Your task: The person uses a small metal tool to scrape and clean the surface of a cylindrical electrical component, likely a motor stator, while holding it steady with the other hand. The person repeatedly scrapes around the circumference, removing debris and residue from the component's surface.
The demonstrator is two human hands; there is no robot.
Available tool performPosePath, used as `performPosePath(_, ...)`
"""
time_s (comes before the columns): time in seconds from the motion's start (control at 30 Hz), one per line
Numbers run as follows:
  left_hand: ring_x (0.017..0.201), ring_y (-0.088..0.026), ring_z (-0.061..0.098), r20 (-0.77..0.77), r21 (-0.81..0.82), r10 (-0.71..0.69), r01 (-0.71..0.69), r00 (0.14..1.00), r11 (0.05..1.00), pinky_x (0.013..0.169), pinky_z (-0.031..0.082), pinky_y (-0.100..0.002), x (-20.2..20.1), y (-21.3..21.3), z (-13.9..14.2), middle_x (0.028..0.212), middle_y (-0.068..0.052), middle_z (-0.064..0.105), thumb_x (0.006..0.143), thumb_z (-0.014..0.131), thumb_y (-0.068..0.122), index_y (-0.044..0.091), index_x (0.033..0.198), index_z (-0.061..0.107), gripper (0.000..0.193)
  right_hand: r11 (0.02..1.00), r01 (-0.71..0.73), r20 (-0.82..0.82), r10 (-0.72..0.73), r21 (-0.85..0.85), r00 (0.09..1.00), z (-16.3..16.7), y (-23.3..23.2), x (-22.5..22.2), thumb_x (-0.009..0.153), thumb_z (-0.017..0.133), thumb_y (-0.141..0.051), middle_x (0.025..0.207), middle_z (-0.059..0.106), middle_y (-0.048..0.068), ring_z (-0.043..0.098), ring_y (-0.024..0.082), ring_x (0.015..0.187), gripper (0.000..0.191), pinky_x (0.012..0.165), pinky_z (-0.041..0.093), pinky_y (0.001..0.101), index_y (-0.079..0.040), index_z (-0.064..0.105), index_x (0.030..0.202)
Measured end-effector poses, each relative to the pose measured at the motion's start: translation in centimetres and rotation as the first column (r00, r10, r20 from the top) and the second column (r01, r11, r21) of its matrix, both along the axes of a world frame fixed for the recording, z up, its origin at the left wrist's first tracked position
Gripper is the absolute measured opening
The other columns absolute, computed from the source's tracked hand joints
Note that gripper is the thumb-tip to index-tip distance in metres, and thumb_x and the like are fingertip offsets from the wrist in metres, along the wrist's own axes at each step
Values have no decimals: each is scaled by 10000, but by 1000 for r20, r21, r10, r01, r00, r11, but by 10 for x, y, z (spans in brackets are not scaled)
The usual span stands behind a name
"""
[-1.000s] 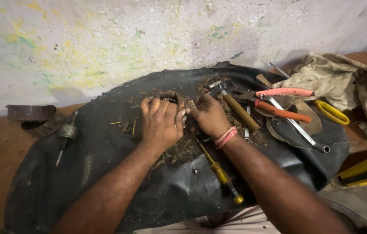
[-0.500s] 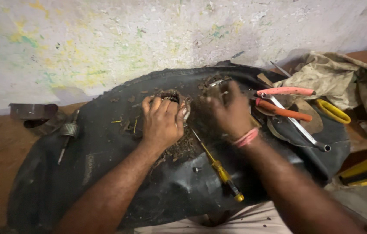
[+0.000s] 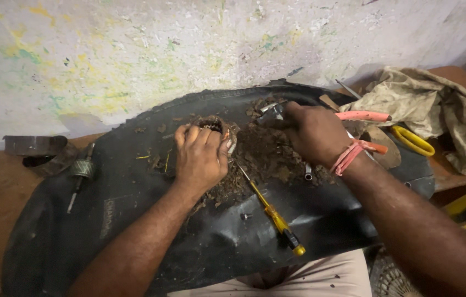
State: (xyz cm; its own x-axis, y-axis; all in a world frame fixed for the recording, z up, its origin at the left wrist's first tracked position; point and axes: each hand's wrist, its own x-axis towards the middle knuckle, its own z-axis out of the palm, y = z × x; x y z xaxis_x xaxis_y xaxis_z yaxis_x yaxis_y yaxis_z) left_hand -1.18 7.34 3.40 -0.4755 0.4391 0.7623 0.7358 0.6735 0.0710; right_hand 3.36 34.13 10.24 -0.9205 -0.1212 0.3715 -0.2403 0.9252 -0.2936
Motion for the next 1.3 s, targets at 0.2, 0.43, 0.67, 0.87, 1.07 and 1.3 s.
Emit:
performPosePath(0.2, 953, -315, 578, -1, 0, 2, -2, 1000, 1000, 1009, 368, -592, -2, 1, -2, 904, -118, 630, 945, 659, 218, 51, 920, 665, 169, 984, 128, 97, -116, -125, 988, 1, 0, -1, 856, 710, -113, 901, 729, 228, 711, 423, 858, 203, 741, 547, 501, -58, 645, 1040)
performPosePath(0.43, 945, -328, 583, 3, 10, -24, 24, 1000, 1000, 1009, 369, -598, 2, -3, 0, 903, -125, 625, 875, 668, 225, 46, 932, 669, 188, 904, -135, -100, 103, -405, 990, -27, -29, -15, 846, 710, -76, 895, 741, 227, 749, 392, 817, 197, 706, 574, 446, -12, 634, 1015)
performPosePath(0.67, 954, -351, 578, -54, 27, -38, 39, 998, 999, 1024, 379, -592, 10, -7, 4, 922, -125, 618, 860, 674, 240, 45, 983, 676, 231, 915, -210, -156, 165, -343, 974, -43, -69, -49, 877, 604, -17, 913, 723, 265, 693, 478, 860, 218, 711, 552, 524, -22, 644, 1092)
performPosePath(0.87, 949, -351, 576, -51, 30, -28, 29, 998, 999, 1014, 383, -598, 20, -10, 6, 924, -135, 609, 865, 663, 246, 48, 960, 651, 220, 934, -214, -160, 174, -285, 972, -48, -86, -44, 882, 626, -48, 902, 731, 242, 700, 455, 816, 254, 707, 558, 516, -71, 695, 1125)
performPosePath(1.07, 946, -331, 578, -1, 34, -23, 23, 1000, 999, 1014, 379, -589, 29, -11, 7, 913, -120, 603, 900, 648, 257, 64, 971, 662, 206, 901, -291, -243, 219, -322, 945, -43, -90, -40, 881, 596, -40, 941, 739, 210, 716, 418, 832, 303, 711, 585, 479, -97, 727, 1149)
performPosePath(1.3, 923, -335, 573, 27, 19, -14, 14, 1000, 1000, 1016, 378, -577, 34, -11, 9, 885, -122, 594, 877, 655, 245, 61, 903, 646, 186, 975, -138, -166, 108, -176, 980, -44, -92, -31, 870, 641, -88, 751, 702, 217, 682, 438, 683, 239, 628, 542, 543, -125, 745, 1083)
